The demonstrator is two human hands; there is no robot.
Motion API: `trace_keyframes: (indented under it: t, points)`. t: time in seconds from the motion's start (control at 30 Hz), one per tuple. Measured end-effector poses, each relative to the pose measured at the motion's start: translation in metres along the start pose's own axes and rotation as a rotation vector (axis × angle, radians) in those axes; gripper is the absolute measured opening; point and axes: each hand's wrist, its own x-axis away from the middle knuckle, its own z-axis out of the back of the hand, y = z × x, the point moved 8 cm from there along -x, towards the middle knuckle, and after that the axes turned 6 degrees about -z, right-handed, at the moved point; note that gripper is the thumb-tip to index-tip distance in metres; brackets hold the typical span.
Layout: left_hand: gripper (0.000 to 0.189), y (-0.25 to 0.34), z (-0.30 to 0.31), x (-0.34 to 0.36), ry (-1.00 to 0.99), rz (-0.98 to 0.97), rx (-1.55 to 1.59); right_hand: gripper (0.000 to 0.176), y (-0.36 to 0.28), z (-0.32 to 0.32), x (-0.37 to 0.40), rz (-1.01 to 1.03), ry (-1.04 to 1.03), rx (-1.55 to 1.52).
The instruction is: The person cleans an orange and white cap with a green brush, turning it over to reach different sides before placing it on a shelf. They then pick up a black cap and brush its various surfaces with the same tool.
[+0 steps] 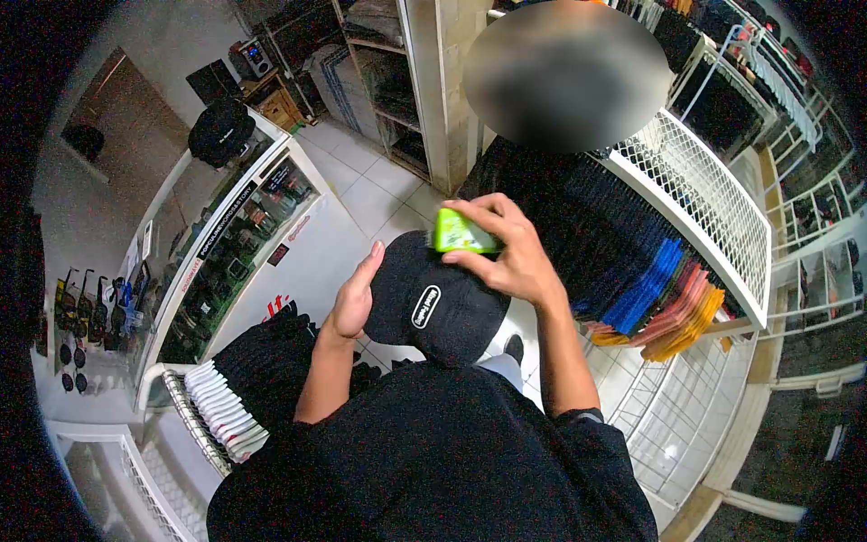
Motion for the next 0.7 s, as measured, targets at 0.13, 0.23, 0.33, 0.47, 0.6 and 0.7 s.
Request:
trace_keyframes:
  t: [0.13,0.23,0.33,0.47,0.6,0.7]
  points:
    - [0.062,0.007,-0.027,0.003,-0.136,0.101,0.000,0.061,-0.034,-0.013,0.010,0.168,-0.005,0.066]
    - [0.061,0.011,-0.031,0.002,-0.203,-0.044,0.003,0.059,-0.049,-0.025,0.009,0.218,-0.102,0.020]
    - [0.062,0.003,-0.017,0.001,-0.153,0.081,0.147,0.059,0.002,-0.006,0.003,-0.006,-0.045,-0.065]
    - [0.061,0.012,-0.031,0.005,-0.059,0.164,0.200,0.060,-0.028,-0.022,0.010,0.154,-0.080,0.078]
    - [0.062,-0.001,-0.019,0.000,-0.138,0.091,0.172,0.058,-0.021,-0.028,0.008,0.138,-0.091,-0.022]
    - [0.062,0.006,-0.018,0.005,-0.106,0.119,0.170,0.059,0.009,-0.009,0.002,-0.023,-0.026,0.043]
